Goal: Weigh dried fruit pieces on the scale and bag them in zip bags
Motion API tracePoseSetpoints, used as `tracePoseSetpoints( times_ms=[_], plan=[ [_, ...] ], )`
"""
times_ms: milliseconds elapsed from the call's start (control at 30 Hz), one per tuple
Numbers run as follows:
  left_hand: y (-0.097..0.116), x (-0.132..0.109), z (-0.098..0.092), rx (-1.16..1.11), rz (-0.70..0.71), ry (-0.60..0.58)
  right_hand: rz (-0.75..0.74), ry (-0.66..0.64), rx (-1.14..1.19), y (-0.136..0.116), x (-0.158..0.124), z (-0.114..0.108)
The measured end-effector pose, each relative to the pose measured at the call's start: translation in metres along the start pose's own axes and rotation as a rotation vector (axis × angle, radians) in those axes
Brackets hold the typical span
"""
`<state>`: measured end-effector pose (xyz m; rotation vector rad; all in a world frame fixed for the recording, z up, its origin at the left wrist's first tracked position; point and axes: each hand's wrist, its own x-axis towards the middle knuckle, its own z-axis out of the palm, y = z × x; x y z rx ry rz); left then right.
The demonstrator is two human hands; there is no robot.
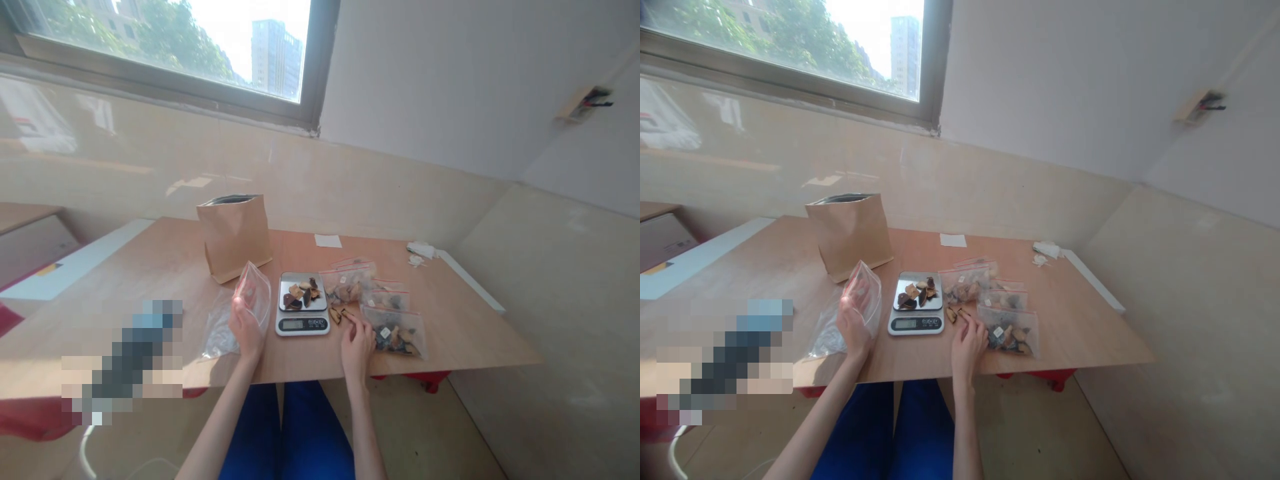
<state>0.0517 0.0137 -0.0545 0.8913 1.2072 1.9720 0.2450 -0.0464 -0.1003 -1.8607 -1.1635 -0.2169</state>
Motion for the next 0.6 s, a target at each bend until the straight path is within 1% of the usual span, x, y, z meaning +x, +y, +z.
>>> tracePoseSetpoints(
  times_ms=[233, 600],
  plan=[
    [-0.0013, 0.0001, 0.0005, 0.012, -0.009, 0.018, -0.022, 0.011, 0.029, -0.0003, -0.0004, -0.0023],
    [0.0015, -0.0005, 0.0003, -0.007, -0.011, -0.008, -0.007, -0.013, 0.027, -0.0036, -0.0014, -0.0052]
  ],
)
